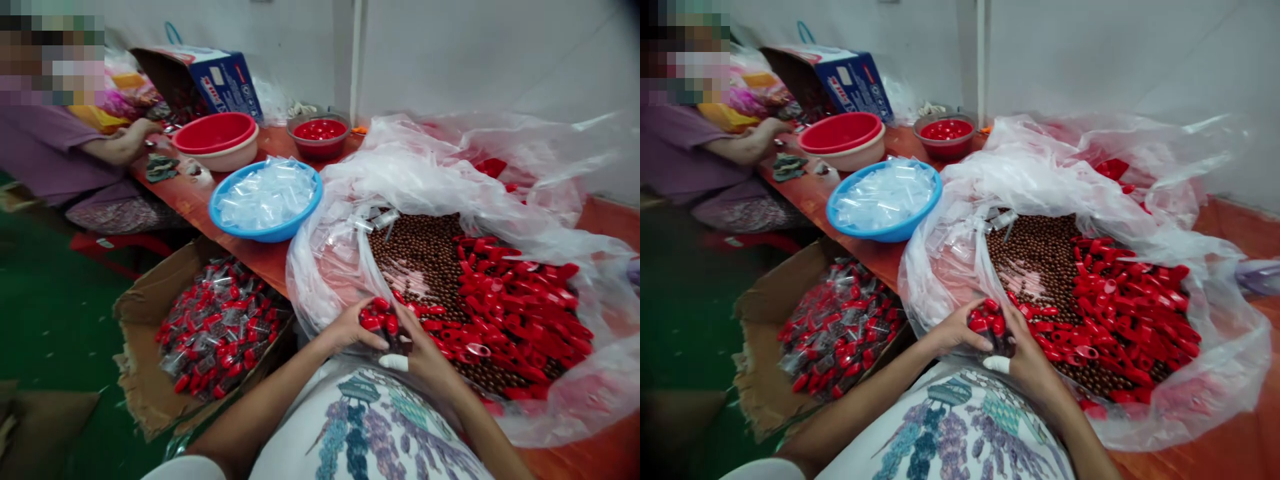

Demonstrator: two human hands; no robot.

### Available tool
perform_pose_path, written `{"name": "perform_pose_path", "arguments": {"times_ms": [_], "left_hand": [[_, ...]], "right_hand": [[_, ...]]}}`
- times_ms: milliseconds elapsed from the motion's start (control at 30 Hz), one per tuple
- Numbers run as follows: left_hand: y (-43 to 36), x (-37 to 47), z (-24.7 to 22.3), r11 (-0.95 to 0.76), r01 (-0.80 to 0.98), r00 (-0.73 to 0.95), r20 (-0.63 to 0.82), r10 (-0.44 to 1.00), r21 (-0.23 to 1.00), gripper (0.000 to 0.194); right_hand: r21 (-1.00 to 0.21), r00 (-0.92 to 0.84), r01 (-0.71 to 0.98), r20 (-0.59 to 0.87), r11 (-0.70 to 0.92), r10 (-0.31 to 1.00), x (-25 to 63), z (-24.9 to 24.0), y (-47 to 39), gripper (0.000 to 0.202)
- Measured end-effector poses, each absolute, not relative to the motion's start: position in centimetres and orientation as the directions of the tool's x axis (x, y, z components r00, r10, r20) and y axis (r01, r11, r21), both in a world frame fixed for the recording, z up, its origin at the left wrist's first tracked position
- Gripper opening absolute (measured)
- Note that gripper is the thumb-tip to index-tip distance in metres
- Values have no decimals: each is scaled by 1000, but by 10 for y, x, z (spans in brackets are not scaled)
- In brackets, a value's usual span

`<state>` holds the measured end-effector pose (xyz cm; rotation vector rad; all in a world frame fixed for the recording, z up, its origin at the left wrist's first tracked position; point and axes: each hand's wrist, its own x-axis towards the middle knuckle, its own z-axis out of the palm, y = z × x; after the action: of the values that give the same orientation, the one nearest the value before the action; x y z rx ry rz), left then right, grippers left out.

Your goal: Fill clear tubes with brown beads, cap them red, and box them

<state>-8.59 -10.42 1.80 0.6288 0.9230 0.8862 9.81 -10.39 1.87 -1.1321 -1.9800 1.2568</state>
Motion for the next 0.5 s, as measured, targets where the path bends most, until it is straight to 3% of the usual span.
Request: {"name": "perform_pose_path", "arguments": {"times_ms": [167, 333, 400, 500], "left_hand": [[-111, -94, 33, 406, -547, 243, -325, 914, 732, 93], [-138, -149, 36, 214, -709, 33, -272, 962, 672, 96], [-159, -179, 26, 115, -764, -93, -285, 954, 634, 92], [-196, -224, -4, -54, -804, -315, -346, 884, 593, 65]], "right_hand": [[-869, -599, 377, 37, 322, 800, 87, 36, -91, 80], [-770, -800, 305, 112, 560, 590, 21, 69, -78, 78], [-754, -874, 247, 98, 609, 476, -21, 76, -80, 81], [-756, -953, 112, 103, 645, 285, -84, 74, -92, 86]]}}
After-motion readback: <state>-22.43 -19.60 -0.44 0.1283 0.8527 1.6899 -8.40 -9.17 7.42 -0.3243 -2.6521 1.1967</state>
